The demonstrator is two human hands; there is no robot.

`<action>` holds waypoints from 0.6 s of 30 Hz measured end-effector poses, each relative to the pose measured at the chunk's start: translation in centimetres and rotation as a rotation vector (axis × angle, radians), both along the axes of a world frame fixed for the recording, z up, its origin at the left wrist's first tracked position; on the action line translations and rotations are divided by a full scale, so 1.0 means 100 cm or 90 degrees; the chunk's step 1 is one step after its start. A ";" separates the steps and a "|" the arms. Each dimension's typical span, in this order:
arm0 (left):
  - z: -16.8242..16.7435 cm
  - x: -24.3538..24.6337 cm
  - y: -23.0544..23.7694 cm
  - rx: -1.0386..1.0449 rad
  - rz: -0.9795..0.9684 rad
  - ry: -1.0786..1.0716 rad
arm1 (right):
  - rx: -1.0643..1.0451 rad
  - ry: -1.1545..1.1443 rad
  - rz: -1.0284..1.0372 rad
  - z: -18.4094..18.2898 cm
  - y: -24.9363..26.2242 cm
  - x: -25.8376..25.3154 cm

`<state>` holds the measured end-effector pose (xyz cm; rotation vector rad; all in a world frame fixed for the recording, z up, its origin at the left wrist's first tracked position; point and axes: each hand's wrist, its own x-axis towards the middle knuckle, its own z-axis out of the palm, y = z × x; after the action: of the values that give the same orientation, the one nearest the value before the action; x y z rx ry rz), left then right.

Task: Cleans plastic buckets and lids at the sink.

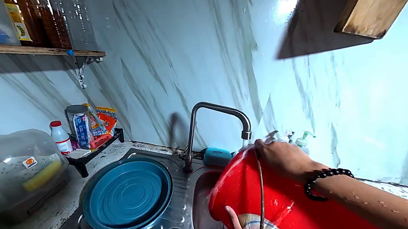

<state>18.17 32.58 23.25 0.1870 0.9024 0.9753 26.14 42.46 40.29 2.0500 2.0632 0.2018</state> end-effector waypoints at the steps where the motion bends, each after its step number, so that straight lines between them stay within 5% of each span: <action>1: 0.003 -0.001 0.005 0.006 -0.002 0.000 | 0.001 0.003 -0.010 0.001 0.003 0.002; 10: 0.012 -0.006 0.028 0.034 -0.080 0.059 | 0.034 0.014 -0.045 0.009 0.013 0.026; 18: 0.019 -0.007 0.011 0.062 0.098 0.096 | 0.264 0.269 0.140 -0.008 0.000 0.035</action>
<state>17.50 33.67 25.16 0.2799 1.0186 1.1611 29.68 42.45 39.45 2.2436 2.7009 0.2714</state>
